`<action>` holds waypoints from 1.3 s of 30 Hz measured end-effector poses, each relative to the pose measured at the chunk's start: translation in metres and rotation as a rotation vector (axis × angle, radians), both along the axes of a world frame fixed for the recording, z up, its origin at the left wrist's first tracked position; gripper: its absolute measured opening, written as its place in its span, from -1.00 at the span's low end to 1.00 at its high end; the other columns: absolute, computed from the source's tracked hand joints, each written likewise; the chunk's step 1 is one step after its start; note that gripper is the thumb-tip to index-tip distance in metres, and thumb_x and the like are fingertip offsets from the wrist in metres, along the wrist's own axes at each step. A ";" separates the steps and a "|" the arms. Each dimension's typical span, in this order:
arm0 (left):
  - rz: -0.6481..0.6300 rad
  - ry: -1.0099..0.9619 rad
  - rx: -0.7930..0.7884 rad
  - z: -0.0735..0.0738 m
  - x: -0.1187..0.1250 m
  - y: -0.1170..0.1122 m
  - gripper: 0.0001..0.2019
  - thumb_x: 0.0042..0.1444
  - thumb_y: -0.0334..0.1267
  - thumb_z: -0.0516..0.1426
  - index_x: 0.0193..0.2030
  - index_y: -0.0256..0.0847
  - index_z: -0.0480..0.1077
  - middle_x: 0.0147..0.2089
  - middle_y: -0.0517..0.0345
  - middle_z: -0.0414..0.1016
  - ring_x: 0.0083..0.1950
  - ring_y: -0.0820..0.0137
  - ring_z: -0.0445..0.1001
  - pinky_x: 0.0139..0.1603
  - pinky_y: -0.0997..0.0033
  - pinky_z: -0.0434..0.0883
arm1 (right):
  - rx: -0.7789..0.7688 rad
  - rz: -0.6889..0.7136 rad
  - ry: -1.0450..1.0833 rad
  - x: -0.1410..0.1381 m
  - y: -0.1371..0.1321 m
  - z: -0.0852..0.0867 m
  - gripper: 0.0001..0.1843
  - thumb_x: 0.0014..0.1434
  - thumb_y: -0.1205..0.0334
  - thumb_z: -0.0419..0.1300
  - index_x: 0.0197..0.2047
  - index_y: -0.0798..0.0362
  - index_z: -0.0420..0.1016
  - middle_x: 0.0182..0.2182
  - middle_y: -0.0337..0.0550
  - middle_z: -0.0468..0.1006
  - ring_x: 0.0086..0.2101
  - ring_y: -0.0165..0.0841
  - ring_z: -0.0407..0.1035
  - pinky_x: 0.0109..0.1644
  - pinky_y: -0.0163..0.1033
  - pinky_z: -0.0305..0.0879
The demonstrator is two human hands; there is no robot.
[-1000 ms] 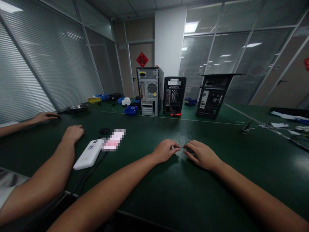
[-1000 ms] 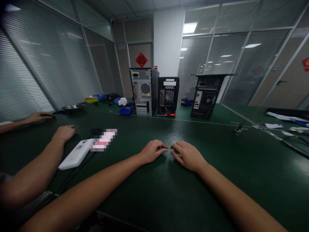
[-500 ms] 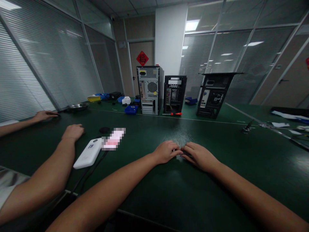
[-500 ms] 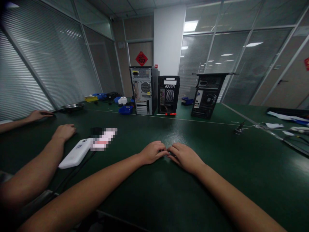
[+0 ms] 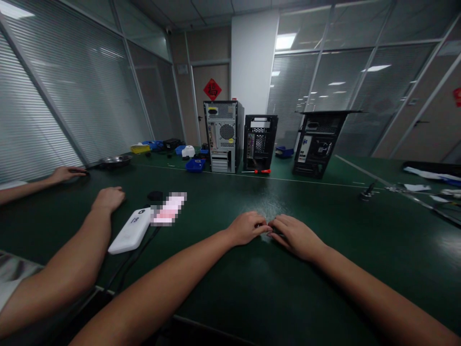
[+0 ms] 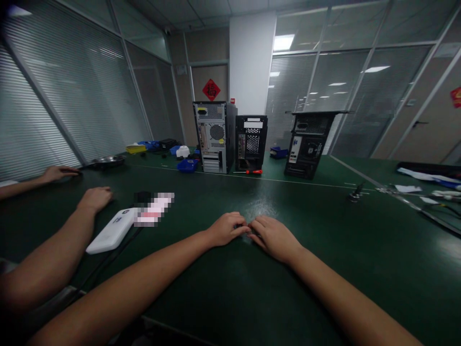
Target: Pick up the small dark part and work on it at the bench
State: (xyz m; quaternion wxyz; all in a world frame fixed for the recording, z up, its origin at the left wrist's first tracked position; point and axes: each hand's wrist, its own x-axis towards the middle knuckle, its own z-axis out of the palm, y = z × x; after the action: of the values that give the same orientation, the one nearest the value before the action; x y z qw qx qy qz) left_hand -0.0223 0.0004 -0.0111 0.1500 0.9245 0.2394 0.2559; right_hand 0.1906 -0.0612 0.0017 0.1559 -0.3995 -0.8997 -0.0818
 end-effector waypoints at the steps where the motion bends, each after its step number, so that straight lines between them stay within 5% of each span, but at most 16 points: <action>1: 0.007 0.000 -0.001 -0.001 0.000 0.001 -0.72 0.29 -0.08 0.09 -0.27 -0.21 0.51 -0.32 0.13 0.48 -0.22 0.40 0.40 -0.18 0.47 0.27 | 0.002 -0.003 0.004 -0.001 0.000 0.000 -0.76 0.37 0.11 0.01 -0.07 0.08 0.36 -0.19 -0.10 0.36 -0.19 -0.37 0.24 -0.11 -0.25 0.18; 10: -0.010 -0.009 -0.011 -0.004 0.000 0.005 -0.59 0.32 -0.04 0.05 -0.42 -0.21 0.56 -0.49 0.16 0.48 -0.36 0.44 0.40 -0.27 0.48 0.25 | 0.000 -0.018 0.011 -0.006 -0.003 0.001 -0.67 0.38 0.00 -0.01 -0.10 0.09 0.37 -0.24 -0.09 0.38 -0.24 -0.36 0.25 -0.17 -0.25 0.18; 15: 0.004 -0.011 -0.037 -0.004 0.001 0.004 -0.59 0.30 -0.02 0.06 -0.39 -0.20 0.59 -0.46 0.15 0.52 -0.38 0.47 0.42 -0.31 0.51 0.24 | 0.008 -0.019 0.021 -0.006 -0.005 0.004 -0.64 0.39 0.04 -0.02 0.11 0.07 0.31 -0.15 -0.08 0.39 -0.17 -0.36 0.27 -0.11 -0.25 0.20; 25: 0.010 -0.007 -0.052 -0.007 0.003 0.005 -0.51 0.33 -0.01 0.01 -0.49 -0.22 0.54 -0.43 0.15 0.57 -0.31 0.44 0.50 -0.15 0.50 0.28 | 0.013 -0.079 -0.014 0.008 0.002 0.009 -0.64 0.41 0.04 -0.09 0.04 0.01 0.41 -0.18 -0.10 0.41 -0.19 -0.39 0.28 -0.14 -0.28 0.18; 30: 0.056 0.027 -0.031 -0.006 0.002 0.003 -0.46 0.33 0.05 -0.02 -0.50 -0.22 0.53 -0.43 0.13 0.57 -0.31 0.42 0.51 -0.14 0.49 0.28 | -0.011 -0.248 -0.002 0.048 0.018 0.007 -0.60 0.40 -0.03 -0.10 0.08 -0.03 0.40 -0.13 -0.11 0.41 -0.20 -0.39 0.30 -0.14 -0.29 0.23; 39: 0.204 0.153 0.151 -0.008 0.002 -0.003 -0.49 0.31 0.02 -0.03 -0.53 -0.23 0.47 -0.49 0.08 0.48 -0.38 0.35 0.43 -0.29 0.40 0.25 | -0.085 -0.706 0.100 0.174 0.033 -0.001 -0.60 0.32 0.02 -0.02 0.07 0.04 0.40 -0.05 -0.02 0.39 -0.19 -0.30 0.33 -0.19 -0.25 0.21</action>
State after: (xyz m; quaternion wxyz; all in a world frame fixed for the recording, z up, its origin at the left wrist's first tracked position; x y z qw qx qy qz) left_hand -0.0205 -0.0028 -0.0186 0.0346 0.9208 0.3231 0.2159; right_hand 0.3644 -0.0286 0.0007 0.1453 -0.6953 -0.7000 -0.0737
